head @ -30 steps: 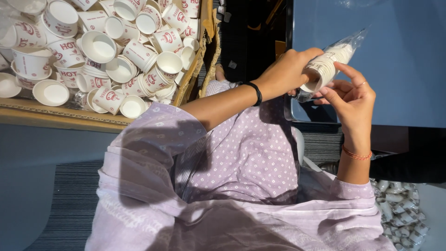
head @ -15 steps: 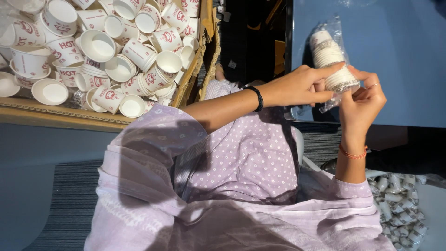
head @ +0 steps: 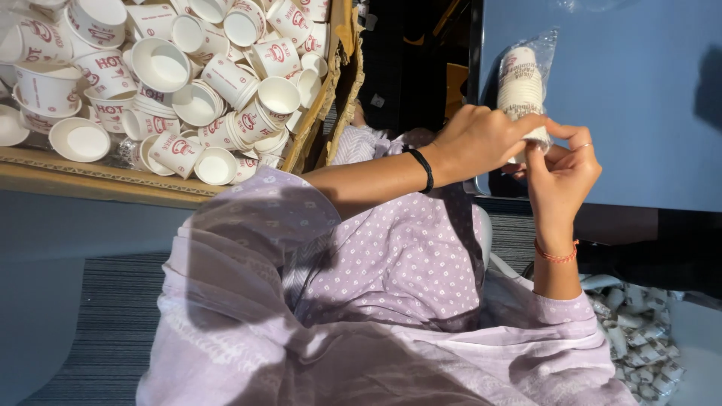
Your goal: The recorder is seen stacking paper cups and placing them into a plastic bag.
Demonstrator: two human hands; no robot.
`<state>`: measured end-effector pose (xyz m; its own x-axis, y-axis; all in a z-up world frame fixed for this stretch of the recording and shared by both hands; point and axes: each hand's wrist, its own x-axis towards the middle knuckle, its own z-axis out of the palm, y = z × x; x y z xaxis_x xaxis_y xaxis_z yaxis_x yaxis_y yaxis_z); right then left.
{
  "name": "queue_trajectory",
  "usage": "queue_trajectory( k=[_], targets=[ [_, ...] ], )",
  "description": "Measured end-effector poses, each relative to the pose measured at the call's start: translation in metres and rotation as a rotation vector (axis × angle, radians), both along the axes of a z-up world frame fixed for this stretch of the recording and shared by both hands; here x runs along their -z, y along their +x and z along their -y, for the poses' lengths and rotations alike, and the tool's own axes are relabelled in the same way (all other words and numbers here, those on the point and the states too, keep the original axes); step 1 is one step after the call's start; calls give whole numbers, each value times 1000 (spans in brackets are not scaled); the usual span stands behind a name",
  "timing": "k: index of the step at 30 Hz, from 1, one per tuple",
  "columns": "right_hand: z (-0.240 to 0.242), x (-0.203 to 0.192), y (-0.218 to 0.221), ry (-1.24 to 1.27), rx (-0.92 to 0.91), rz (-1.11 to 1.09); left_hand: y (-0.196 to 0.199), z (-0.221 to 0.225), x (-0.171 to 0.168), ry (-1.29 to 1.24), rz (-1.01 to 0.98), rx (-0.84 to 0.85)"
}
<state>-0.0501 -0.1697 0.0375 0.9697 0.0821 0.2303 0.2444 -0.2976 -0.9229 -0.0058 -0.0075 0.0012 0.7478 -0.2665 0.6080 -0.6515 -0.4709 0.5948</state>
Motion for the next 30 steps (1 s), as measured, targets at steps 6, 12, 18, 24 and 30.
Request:
queue_trajectory(
  k=[6, 12, 18, 24, 30],
  targets=[
    [38, 35, 16, -27, 50, 113, -12, -7, -25, 26, -45, 146],
    [1, -38, 9, 291, -249, -258, 10, -1, 14, 124, 183, -76],
    [50, -3, 28, 658, -318, -317, 2, -3, 11, 355, 498, -27],
    [53, -7, 29, 494, -277, -28, 5, -9, 2, 437, 532, 48],
    [61, 52, 56, -43, -81, 187, 18, -14, 5, 587, 524, -227]
  ],
)
